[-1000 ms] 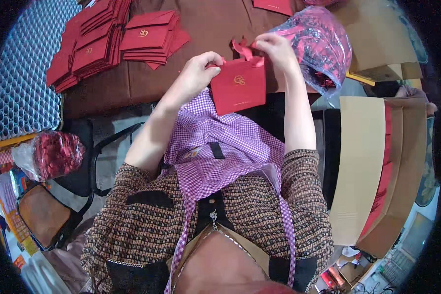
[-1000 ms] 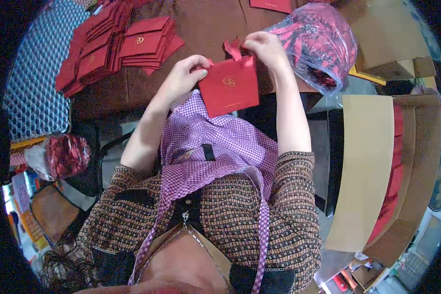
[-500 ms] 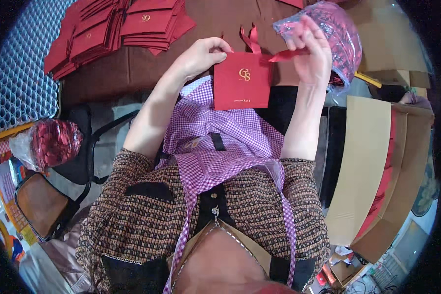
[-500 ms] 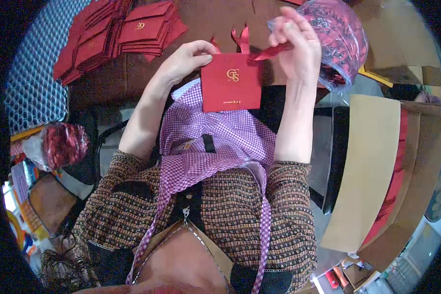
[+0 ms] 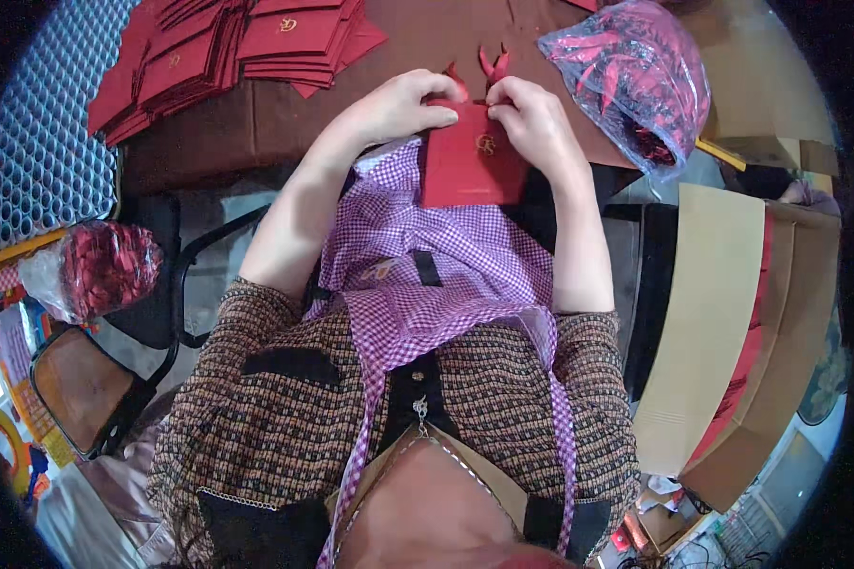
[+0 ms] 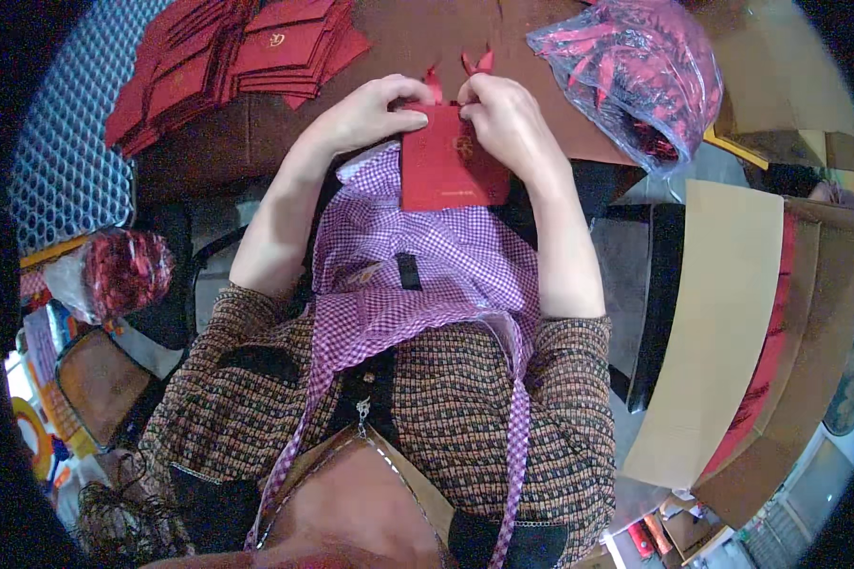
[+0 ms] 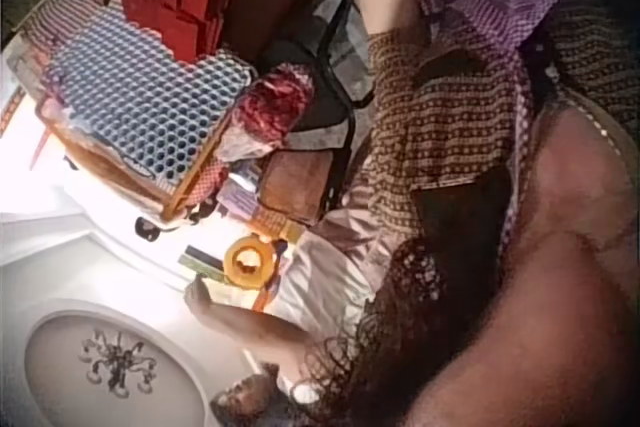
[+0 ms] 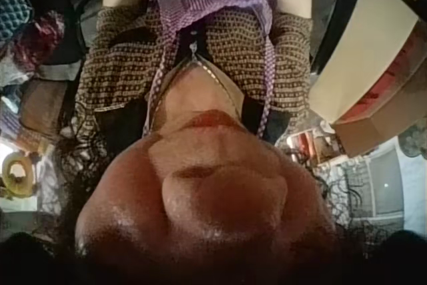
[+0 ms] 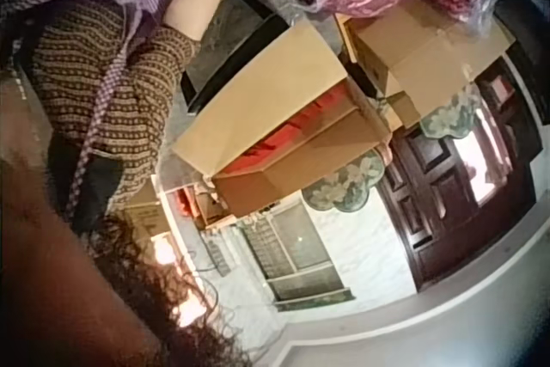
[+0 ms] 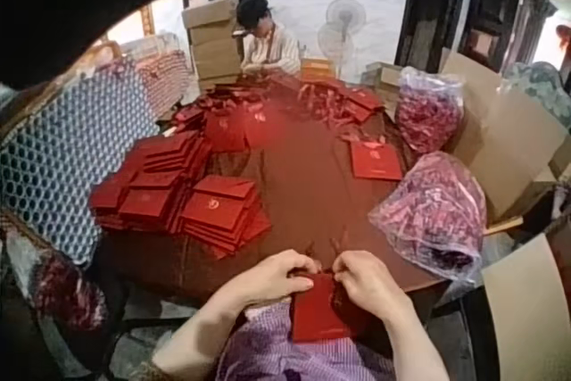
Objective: Tying ribbons onto red gift bags at a manual assembly station.
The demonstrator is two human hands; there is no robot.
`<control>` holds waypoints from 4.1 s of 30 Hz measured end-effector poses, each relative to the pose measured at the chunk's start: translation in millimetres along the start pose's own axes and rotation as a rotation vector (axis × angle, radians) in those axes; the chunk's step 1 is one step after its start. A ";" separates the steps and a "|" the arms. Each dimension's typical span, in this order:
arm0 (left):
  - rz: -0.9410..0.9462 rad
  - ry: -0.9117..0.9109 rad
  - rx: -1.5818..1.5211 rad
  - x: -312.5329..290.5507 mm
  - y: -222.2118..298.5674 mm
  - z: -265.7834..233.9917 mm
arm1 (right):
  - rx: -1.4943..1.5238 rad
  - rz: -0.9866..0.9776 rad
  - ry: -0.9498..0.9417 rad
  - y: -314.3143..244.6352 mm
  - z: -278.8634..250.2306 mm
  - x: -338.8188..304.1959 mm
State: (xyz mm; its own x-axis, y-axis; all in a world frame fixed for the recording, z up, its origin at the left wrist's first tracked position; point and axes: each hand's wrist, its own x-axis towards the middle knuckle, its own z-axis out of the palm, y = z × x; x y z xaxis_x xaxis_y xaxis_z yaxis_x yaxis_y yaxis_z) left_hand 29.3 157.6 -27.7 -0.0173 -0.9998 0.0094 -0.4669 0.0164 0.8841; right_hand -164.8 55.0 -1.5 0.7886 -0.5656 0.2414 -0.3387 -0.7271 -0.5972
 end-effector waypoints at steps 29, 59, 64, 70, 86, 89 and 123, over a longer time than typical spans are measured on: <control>-0.278 0.184 -0.642 -8.1 -10.0 28.6 | 0.230 0.234 0.294 -14.9 52.1 -19.1; 0.243 0.493 0.162 -22.6 9.0 52.9 | 0.488 0.405 0.426 -38.6 51.8 -29.8; 0.260 0.422 0.219 -21.6 15.3 38.0 | 0.007 -0.031 0.412 -42.5 15.6 -30.2; 0.392 0.421 0.315 -17.7 37.4 36.7 | 0.034 0.032 -0.065 -20.4 -25.4 -19.1; 0.410 0.322 0.184 -20.7 61.0 30.9 | 0.959 0.395 -0.337 8.6 -18.2 -19.8; 0.443 0.288 0.204 -21.0 59.9 28.8 | 1.091 0.436 -0.300 9.3 -12.0 -22.3; 0.218 0.692 -0.979 30.4 35.2 -25.7 | 0.827 0.338 0.102 16.8 -54.8 29.5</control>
State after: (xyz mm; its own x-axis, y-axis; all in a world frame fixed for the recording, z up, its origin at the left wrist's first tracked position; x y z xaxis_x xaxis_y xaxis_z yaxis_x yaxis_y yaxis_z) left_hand 35.0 127.5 15.7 0.6021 -0.7768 0.1845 0.3566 0.4684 0.8084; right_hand -175.3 4.8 37.5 0.6512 -0.7589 -0.0035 -0.0356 -0.0259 -0.9990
